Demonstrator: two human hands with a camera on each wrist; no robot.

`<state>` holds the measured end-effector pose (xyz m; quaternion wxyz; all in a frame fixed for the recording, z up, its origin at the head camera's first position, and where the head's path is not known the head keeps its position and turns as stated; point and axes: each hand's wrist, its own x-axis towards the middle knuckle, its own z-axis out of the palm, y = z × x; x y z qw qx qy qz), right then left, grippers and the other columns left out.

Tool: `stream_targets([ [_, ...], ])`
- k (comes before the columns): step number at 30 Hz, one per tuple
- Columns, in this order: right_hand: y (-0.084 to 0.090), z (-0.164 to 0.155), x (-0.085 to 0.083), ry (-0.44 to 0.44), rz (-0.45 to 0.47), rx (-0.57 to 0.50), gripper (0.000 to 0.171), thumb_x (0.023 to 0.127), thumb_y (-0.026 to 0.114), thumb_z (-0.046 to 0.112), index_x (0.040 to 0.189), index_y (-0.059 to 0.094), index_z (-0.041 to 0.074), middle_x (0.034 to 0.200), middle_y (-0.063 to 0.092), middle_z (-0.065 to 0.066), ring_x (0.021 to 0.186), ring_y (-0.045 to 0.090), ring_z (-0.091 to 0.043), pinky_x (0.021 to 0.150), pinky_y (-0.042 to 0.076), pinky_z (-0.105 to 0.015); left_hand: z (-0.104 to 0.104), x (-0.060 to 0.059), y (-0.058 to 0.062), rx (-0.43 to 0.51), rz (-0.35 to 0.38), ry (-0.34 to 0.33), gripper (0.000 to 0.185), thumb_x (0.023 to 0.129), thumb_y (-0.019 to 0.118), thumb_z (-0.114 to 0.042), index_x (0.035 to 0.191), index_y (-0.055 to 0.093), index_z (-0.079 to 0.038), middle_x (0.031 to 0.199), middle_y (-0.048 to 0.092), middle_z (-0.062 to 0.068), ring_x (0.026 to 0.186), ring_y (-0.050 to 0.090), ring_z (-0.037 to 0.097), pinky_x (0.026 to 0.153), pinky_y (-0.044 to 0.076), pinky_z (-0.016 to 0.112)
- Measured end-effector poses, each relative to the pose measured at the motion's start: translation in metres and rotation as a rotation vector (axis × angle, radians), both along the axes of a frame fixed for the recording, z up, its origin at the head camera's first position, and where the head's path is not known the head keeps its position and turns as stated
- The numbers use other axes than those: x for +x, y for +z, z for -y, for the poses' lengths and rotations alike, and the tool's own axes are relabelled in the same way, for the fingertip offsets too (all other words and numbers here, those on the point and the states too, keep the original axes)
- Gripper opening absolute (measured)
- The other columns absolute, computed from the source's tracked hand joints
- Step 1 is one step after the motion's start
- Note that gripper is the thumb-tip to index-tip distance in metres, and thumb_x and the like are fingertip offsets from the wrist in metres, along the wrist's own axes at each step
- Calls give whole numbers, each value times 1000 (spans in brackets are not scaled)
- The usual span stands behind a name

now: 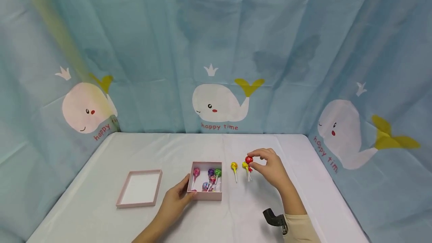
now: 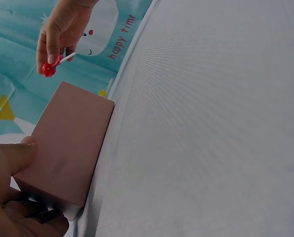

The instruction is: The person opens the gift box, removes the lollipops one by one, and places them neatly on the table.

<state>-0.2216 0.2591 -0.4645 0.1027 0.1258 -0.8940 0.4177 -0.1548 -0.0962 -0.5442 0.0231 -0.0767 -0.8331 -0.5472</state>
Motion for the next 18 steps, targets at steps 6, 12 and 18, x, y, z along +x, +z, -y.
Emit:
stream_targets([
  [6,-4,-17,-4,-58,41,7,29,90,82,24,118,77,22,119,69,1,108,53,-24,87,50,-42,1,-1,1,-13,-3,1,84,89,79,-38,156,40,-3,158,42,16,144,43,36,116,38,43],
  [12,-9,-30,-8,-98,82,29,32,91,80,26,122,76,20,120,67,-4,110,53,-31,84,49,-37,3,-3,1,-15,-5,2,82,90,78,-35,155,40,-2,159,42,16,145,42,36,117,37,44],
  [18,-15,-44,-11,-102,80,32,31,91,80,24,121,76,17,120,68,-6,110,54,-34,86,48,-39,-4,-2,1,32,26,-11,79,93,77,-31,156,39,-1,160,40,16,147,40,36,117,37,42],
])
